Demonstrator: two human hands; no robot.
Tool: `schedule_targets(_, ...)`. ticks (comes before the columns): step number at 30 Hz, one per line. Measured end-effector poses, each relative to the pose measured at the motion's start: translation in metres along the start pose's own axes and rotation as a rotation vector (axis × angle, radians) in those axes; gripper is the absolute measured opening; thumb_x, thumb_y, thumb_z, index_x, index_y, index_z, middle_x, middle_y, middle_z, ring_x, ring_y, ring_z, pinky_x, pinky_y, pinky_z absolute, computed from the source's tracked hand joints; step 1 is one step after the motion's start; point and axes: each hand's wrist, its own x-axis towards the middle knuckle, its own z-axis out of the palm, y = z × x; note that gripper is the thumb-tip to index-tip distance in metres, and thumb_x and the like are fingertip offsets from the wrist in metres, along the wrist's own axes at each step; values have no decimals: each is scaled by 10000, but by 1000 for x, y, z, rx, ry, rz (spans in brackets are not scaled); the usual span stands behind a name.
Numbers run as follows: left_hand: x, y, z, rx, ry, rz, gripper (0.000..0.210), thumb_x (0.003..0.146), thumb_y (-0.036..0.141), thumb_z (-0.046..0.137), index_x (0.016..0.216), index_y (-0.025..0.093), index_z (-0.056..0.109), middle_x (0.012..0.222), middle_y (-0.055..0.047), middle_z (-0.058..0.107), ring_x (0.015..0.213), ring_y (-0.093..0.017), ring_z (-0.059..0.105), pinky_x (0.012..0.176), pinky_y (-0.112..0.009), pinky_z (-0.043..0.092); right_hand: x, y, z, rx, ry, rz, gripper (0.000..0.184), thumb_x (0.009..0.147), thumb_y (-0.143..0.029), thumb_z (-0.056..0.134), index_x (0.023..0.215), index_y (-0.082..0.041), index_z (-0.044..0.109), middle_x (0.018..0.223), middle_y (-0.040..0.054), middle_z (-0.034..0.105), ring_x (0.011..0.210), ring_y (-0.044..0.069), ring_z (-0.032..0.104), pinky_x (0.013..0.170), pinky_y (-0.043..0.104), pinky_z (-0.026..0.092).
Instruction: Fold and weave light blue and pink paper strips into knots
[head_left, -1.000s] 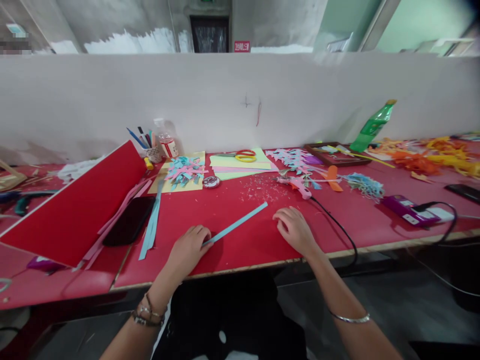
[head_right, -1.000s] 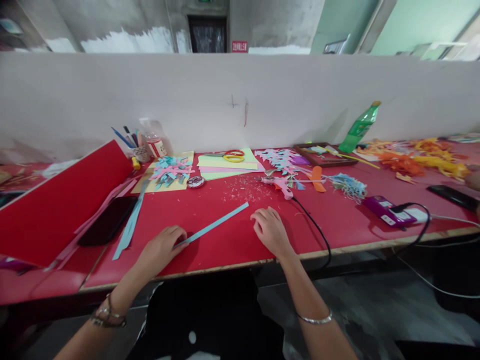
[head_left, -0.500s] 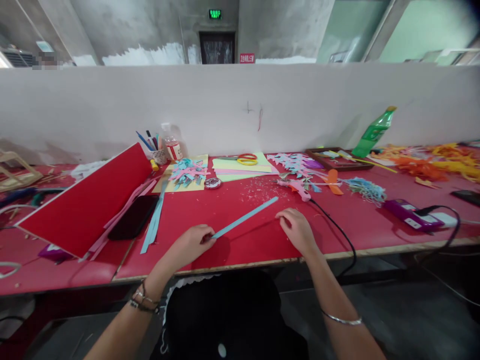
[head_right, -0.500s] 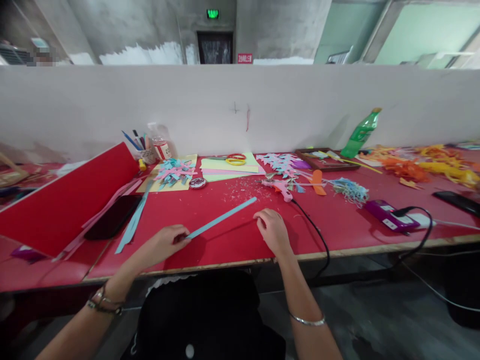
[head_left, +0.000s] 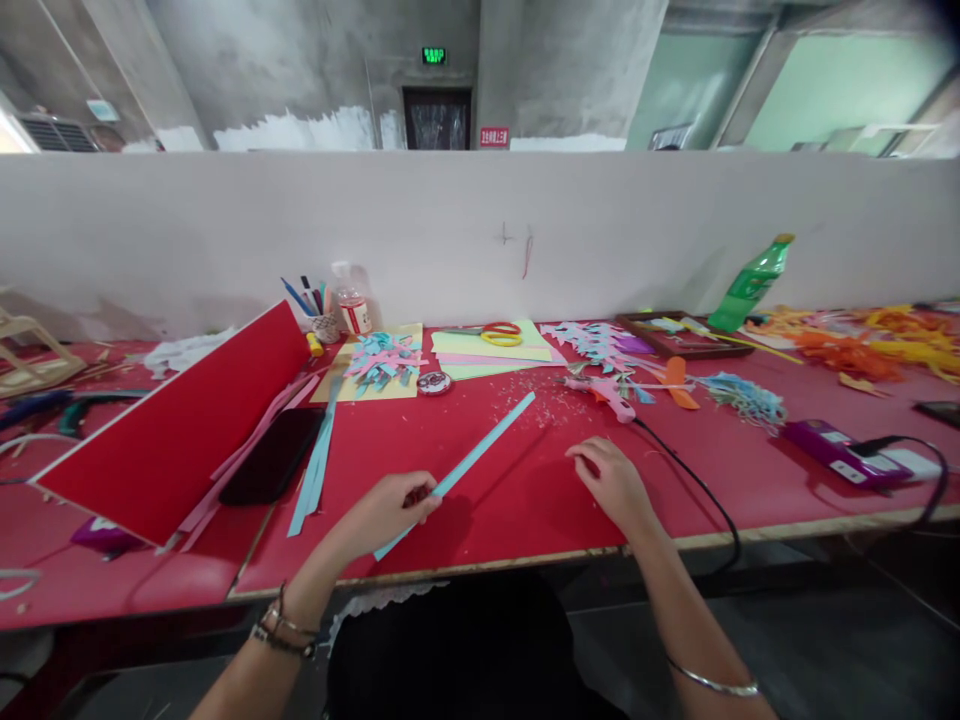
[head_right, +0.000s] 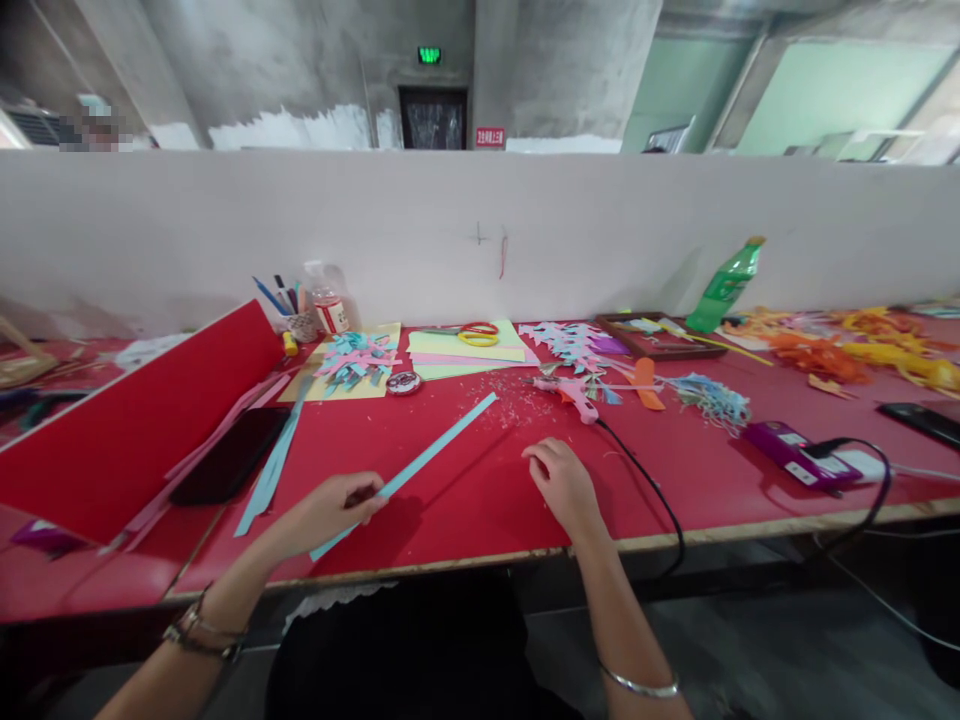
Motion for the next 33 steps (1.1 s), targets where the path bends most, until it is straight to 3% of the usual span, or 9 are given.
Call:
schedule_targets(6,-13,-3,-9,-243,-48,-81,335,729,375,420,983,163,470,602,36,447,517,-84,407,471,-187,312,0,1,-1,-31,6,-2,174,718,-144,385,781,-180,543,784,57,546,775,184,503,702,317,413)
schedule_targets(11,-20,-6,-11,-347,-55,-77,375,710,383,456,1004,152,485,635,27,443,518,-69,371,452,-174,294,0,1,0,-82,20,-23,174,720,-154,385,797,-179,539,778,61,549,772,190,502,698,322,415)
schedule_targets(17,-22,-9,-9,-452,-35,-73,391,721,382,453,1023,135,473,539,54,374,480,-58,326,426,-166,257,0,-4,-2,-152,103,-27,240,744,-183,380,950,-147,497,851,93,539,831,209,485,744,349,397)
schedule_targets(20,-24,-7,-9,-487,-41,-83,380,733,384,436,1014,133,479,512,60,369,463,-54,317,431,-169,259,3,-24,-6,-146,123,-49,274,765,-209,370,1009,-135,469,894,104,534,863,211,474,771,355,384)
schedule_targets(23,-23,-4,-8,-549,-40,-126,363,742,381,418,998,135,488,485,69,351,437,-47,297,423,-169,245,10,-61,-11,-82,94,-179,354,777,-264,382,1112,-149,401,1024,108,506,970,211,435,835,363,349)
schedule_targets(27,-19,0,-4,-607,-77,-135,350,738,379,417,973,133,498,478,70,350,423,-43,283,412,-174,222,26,-116,-13,-93,-139,-471,421,780,-358,394,1167,-194,373,1113,85,467,1047,198,388,929,386,249)
schedule_targets(30,-16,0,-4,-628,-128,-119,329,735,365,431,961,138,505,486,64,367,426,-45,292,414,-184,221,36,-140,-12,-140,-168,-584,337,797,-352,378,1107,-242,446,1119,76,457,1072,200,361,950,430,166)
schedule_targets(33,-17,-2,-7,-667,-161,-128,323,738,354,434,975,145,500,495,61,373,432,-48,302,415,-189,211,41,-147,-10,-109,-210,-615,224,815,-304,368,936,-244,546,1065,47,488,1024,172,399,948,432,119)
